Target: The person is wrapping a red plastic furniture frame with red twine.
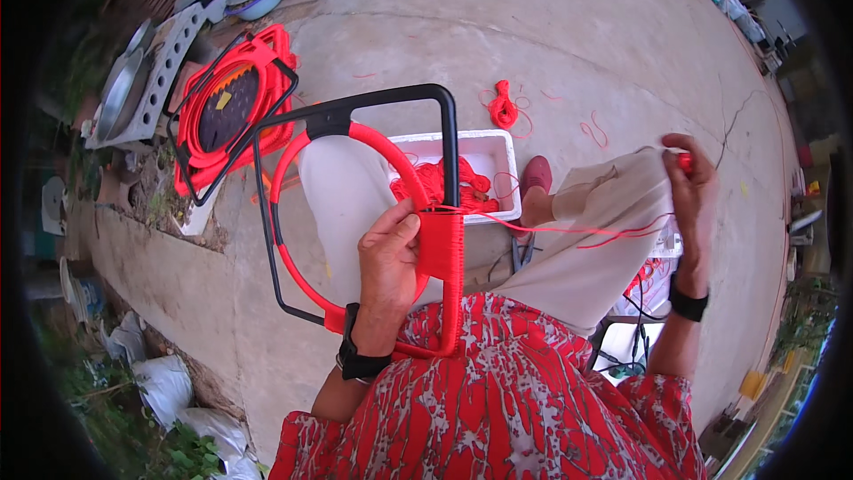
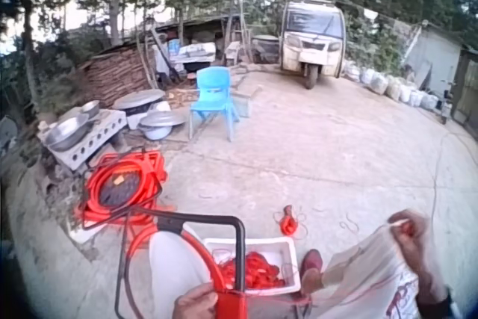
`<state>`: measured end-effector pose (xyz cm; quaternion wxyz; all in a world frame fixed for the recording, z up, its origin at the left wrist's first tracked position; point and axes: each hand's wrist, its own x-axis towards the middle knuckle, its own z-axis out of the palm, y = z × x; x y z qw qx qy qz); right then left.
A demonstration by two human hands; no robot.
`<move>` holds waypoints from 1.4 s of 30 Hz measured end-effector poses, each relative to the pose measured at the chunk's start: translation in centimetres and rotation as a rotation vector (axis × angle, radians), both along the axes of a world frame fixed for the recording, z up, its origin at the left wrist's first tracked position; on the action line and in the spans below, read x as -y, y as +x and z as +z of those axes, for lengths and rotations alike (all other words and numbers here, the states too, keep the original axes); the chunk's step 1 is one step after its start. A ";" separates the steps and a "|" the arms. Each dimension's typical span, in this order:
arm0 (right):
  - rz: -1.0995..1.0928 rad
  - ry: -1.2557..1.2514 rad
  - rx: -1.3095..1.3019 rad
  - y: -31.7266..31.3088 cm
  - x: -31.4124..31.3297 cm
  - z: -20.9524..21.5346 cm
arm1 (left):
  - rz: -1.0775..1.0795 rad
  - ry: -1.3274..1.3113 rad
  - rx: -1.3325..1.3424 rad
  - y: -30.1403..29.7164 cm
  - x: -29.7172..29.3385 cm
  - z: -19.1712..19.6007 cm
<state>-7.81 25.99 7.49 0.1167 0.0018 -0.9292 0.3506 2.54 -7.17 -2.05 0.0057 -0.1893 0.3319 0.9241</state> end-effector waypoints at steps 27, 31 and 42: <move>0.432 -0.830 0.554 7.6 14.8 -7.4 | -0.001 0.125 0.129 -0.8 0.0 -0.7; 0.447 -0.851 0.564 7.9 15.0 -8.5 | -0.033 0.171 0.165 -1.1 0.2 -0.7; 0.291 -0.886 0.564 6.9 15.7 -6.8 | -0.041 0.252 0.119 -1.1 0.3 -0.4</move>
